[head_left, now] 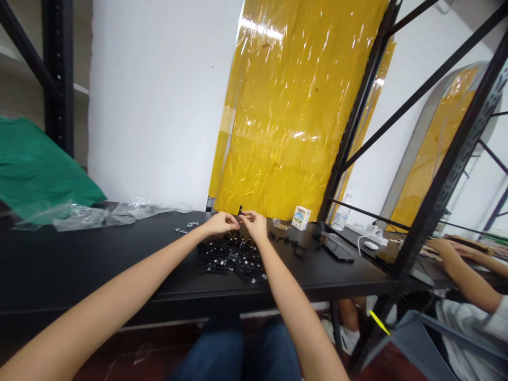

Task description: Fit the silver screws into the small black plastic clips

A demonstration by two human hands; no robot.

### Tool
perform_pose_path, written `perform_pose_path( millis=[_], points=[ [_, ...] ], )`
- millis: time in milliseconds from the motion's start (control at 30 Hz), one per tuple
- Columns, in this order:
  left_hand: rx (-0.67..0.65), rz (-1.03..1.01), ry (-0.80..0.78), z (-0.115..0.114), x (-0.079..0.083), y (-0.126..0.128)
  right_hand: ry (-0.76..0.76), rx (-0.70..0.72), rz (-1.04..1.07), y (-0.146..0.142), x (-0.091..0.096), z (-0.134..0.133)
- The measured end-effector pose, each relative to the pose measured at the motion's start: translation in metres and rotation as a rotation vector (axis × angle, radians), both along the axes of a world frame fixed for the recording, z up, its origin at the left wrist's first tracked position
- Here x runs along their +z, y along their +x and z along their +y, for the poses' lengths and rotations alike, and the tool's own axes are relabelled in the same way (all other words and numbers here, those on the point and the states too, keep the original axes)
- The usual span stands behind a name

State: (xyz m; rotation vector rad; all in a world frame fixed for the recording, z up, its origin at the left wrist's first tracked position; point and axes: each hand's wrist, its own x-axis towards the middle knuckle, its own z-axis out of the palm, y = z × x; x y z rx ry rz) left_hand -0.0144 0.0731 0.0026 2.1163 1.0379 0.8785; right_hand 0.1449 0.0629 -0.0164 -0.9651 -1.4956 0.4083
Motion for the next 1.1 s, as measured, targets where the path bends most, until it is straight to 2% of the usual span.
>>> perform_pose_path(
  millis=[100, 200, 367, 567, 667, 733, 833, 933, 1100],
  points=[
    [-0.019, 0.284, 0.152, 0.002, -0.004, -0.002, -0.008, 0.003, -0.003, 0.0, -0.001, 0.002],
    [0.039, 0.419, 0.238, 0.001, -0.008, -0.002, -0.007, 0.007, -0.029, -0.001, -0.002, 0.003],
    [0.067, 0.481, 0.249, 0.0, -0.012, 0.003, -0.028, -0.038, -0.045, 0.001, -0.001, 0.001],
    [0.038, 0.486, 0.183, -0.001, -0.008, 0.005, 0.017, -0.269, -0.118, 0.003, 0.002, -0.002],
    [0.004, 0.49, 0.173, -0.003, -0.004, 0.001, -0.041, -0.359, 0.075, 0.006, 0.003, 0.0],
    [-0.023, 0.476, 0.149, -0.004, -0.002, -0.002, -0.068, -0.419, 0.338, 0.011, 0.005, 0.002],
    [-0.079, 0.433, 0.094, -0.005, 0.001, -0.005, -0.003, -0.464, 0.771, 0.023, 0.009, 0.003],
    [-0.12, 0.442, 0.073, -0.006, 0.004, -0.007, 0.004, -0.411, 0.995, 0.033, 0.013, 0.002],
    [-0.14, 0.457, 0.033, -0.009, 0.009, -0.009, -0.013, -0.205, 1.068, 0.03, 0.018, -0.001]
  ],
)
